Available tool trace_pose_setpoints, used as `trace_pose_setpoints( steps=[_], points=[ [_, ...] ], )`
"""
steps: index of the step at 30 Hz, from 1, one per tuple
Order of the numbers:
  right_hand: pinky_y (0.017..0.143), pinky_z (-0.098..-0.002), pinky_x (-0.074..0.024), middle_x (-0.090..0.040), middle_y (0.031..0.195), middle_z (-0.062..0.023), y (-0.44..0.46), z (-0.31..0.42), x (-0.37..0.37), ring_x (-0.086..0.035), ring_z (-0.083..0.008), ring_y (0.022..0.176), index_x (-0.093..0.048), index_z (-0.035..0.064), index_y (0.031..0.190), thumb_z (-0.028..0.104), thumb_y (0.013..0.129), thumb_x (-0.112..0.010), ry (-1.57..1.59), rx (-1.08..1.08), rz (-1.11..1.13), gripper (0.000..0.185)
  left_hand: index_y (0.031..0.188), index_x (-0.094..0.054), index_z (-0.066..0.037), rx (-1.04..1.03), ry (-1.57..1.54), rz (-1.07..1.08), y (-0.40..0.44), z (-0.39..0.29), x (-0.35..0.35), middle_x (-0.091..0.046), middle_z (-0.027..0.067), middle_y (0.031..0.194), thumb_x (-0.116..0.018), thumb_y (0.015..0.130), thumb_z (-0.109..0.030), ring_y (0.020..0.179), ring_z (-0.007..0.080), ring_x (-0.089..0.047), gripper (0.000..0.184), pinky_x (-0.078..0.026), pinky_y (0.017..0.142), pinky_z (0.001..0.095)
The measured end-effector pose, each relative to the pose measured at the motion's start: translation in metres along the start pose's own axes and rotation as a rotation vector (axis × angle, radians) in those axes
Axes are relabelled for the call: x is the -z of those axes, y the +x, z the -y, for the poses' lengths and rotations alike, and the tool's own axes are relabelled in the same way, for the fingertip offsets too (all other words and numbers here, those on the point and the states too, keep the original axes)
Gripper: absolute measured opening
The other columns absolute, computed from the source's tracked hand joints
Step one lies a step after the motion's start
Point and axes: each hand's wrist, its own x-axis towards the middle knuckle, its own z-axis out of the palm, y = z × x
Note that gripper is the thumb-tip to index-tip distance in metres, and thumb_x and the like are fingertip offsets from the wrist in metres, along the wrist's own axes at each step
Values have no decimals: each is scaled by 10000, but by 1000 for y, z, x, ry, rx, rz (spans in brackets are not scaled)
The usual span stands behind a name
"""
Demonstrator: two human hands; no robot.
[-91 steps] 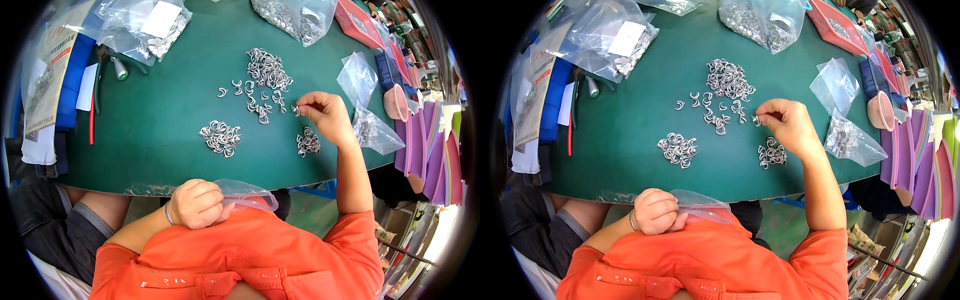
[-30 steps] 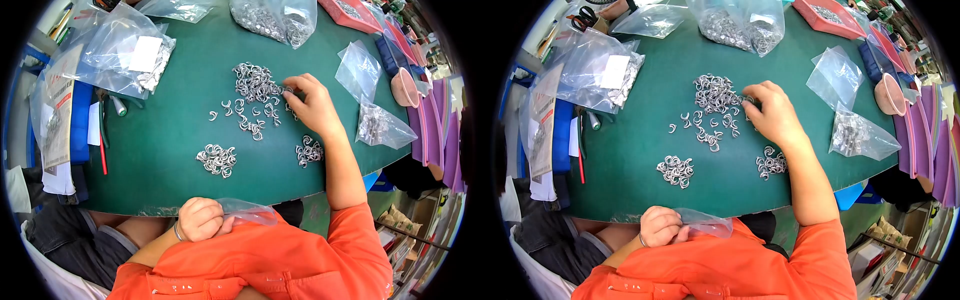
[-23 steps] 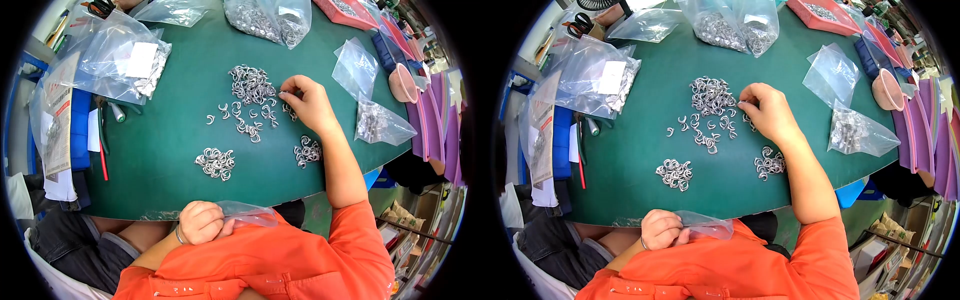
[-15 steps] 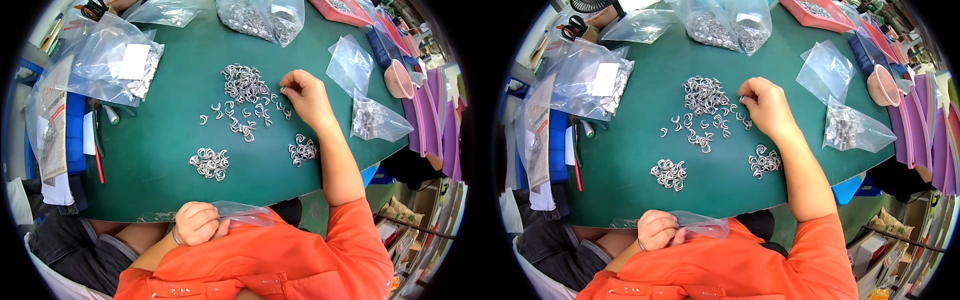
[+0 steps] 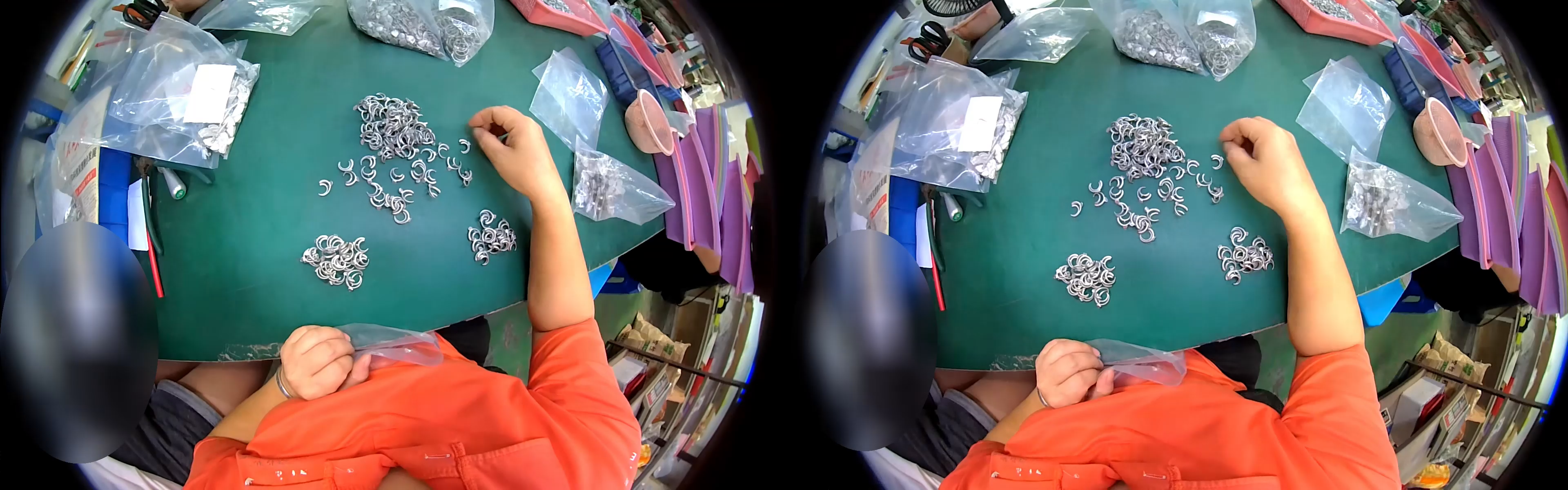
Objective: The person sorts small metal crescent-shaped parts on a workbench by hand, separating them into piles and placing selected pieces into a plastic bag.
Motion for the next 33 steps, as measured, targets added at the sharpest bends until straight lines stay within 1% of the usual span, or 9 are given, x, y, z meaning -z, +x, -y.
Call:
trace_pose_setpoints(
  steps=[4,13,17,21,23,24,25,30,33],
  points=[
    [728,-374,-514,-650,859,-154,-3,3,-3,-653,-311,806,-693,-2,878,53,777,-694,-103,84,94,115,626,-574,-70,-8,2,3,-1,1,-1,-580,36,654,-769,640,-61,627,194,-607,196,-456,509,287],
    [756,-400,-506,-636,866,-150,-6,5,-4,-629,-322,820,-694,-2,886,39,777,-676,-7,221,158,118,646,-563,-76,46,-30,10,-1,-1,0,-605,37,691,-756,657,-39,648,220,-630,196,-472,535,320],
    [764,-393,-491,-610,830,-143,-9,7,-19,-600,-320,823,-672,-6,887,35,775,-677,-90,360,75,120,632,-572,-76,39,7,7,-1,-1,0,-612,38,691,-758,658,-31,648,217,-635,193,-475,532,315],
    [734,-386,-477,-598,797,-131,-8,11,-19,-586,-311,798,-624,2,851,41,770,-697,-83,330,67,116,596,-575,-69,8,-58,-23,0,-1,3,-613,53,686,-776,653,-38,641,214,-637,212,-480,526,292],
    [642,-321,-487,-631,749,-122,-11,10,-18,-628,-233,690,-639,-6,837,3,772,-682,10,269,-31,79,606,-573,-63,8,-52,-52,-4,-1,3,-602,55,683,-778,670,-41,644,216,-635,215,-483,538,297],
    [624,-299,-488,-640,709,-107,-26,8,-9,-623,-179,650,-637,-21,819,1,772,-682,1,114,-65,69,607,-567,-63,15,-57,-67,-1,-5,4,-598,53,684,-775,681,-38,650,214,-635,222,-484,546,300],
    [615,-291,-486,-642,689,-95,-23,10,-15,-610,-149,631,-634,-30,809,6,772,-682,18,132,-72,70,607,-561,-62,21,-55,-91,0,-8,6,-594,52,685,-771,692,-35,657,213,-635,229,-486,555,303],
    [580,-278,-455,-600,671,-63,-8,13,-16,-538,-111,600,-611,-37,819,-9,786,-644,78,109,-51,55,632,-509,-61,-11,-28,-171,-5,-3,-5,-541,57,691,-762,706,-24,637,220,-574,266,-421,520,325],
    [574,-288,-452,-587,664,-82,-7,0,-15,-531,-125,587,-607,-41,816,-24,773,-615,69,133,-97,47,623,-525,-56,-22,-24,-167,-9,-2,-7,-565,65,714,-757,719,-19,673,232,-613,254,-454,540,325]
  ],
)
